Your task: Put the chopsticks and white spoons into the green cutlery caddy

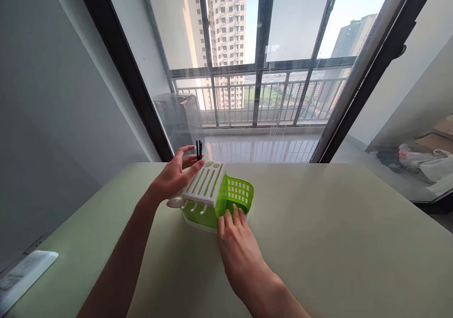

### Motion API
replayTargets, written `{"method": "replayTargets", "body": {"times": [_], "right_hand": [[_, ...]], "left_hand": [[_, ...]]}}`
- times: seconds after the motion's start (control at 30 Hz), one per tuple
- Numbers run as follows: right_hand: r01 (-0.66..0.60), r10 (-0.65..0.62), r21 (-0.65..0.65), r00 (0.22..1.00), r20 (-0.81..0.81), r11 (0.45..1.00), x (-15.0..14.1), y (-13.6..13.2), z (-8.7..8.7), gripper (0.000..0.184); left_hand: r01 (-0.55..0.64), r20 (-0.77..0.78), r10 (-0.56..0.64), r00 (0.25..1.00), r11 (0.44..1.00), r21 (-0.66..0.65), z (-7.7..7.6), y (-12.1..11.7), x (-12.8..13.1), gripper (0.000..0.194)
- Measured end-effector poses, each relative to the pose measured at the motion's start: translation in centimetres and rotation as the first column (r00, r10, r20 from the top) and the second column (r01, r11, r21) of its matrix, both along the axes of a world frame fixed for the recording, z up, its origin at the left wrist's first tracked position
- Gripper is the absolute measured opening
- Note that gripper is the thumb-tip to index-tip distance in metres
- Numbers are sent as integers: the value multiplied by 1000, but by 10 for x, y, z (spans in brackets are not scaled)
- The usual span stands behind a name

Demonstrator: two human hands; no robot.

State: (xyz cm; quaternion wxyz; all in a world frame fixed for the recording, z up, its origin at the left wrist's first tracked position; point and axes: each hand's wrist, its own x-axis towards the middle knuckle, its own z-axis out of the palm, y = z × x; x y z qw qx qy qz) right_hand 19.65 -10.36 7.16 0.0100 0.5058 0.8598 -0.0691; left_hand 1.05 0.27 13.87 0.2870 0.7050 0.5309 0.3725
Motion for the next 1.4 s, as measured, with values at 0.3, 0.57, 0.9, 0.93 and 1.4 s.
{"method": "replayTargets", "body": {"times": [0.3, 0.57, 0.9, 0.93, 1.4], "right_hand": [[29, -29, 17, 1000, 3, 999, -5, 0, -3, 36], [18, -17, 33, 1000, -24, 999, -3, -1, 2, 25], [47, -48, -8, 995, -85, 999, 4, 3, 8, 17], [50, -50, -7, 994, -102, 999, 6, 4, 7, 17], [125, -135, -75, 980, -149, 989, 47, 33, -6, 16]], "left_hand": [[-81, -57, 89, 994, 989, 126, 7, -3, 4, 41], [-155, -139, 198, 970, 951, 268, 9, -6, 3, 22], [-199, -1, 212, 977, 916, 350, 13, -12, 1, 26], [-211, 16, 219, 976, 913, 350, 14, -13, 0, 27], [-430, 522, 197, 830, 821, 376, 41, -32, -7, 34]]}}
